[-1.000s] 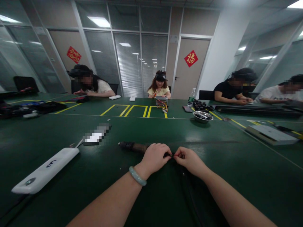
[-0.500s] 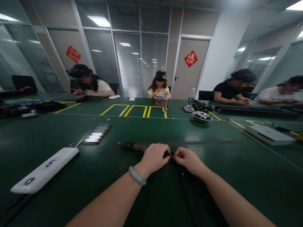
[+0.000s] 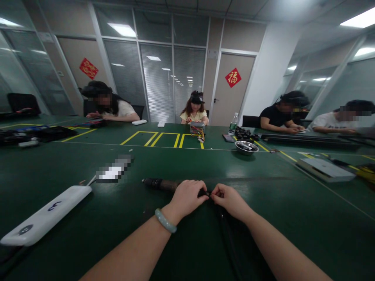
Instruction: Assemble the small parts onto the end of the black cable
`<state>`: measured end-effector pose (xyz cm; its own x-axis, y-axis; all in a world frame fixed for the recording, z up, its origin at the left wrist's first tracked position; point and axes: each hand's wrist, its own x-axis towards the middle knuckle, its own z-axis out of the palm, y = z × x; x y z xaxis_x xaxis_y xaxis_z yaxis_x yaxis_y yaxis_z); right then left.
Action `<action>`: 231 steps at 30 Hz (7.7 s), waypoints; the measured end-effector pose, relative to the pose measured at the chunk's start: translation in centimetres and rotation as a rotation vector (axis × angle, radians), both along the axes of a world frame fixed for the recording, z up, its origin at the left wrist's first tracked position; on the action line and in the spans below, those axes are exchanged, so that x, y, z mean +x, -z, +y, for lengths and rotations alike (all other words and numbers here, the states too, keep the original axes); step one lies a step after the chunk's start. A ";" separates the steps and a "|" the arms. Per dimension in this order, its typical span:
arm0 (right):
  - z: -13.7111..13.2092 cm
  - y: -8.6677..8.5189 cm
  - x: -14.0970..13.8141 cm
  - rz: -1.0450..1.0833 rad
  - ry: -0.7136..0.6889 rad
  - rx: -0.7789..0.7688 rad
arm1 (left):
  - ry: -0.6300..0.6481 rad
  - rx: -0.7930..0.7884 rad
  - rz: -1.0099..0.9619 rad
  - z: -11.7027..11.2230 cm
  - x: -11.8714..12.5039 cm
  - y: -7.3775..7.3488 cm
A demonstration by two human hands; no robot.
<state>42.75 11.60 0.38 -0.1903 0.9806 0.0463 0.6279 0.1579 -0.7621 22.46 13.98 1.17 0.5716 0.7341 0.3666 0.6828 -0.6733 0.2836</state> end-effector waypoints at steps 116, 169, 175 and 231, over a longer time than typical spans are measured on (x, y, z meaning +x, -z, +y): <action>0.1 1.0 -0.1 -0.001 -0.018 -0.028 | 0.040 0.010 -0.054 -0.4 0.3 -0.2; -0.3 0.0 -0.5 -0.039 0.022 -0.065 | 0.049 0.021 -0.036 -0.6 0.0 -0.5; -0.3 0.0 -0.5 -0.056 0.013 -0.062 | 0.078 0.030 -0.044 -0.3 0.1 -0.1; -0.1 0.3 -0.4 -0.016 0.014 -0.058 | 0.065 0.035 -0.021 -0.6 0.1 -0.3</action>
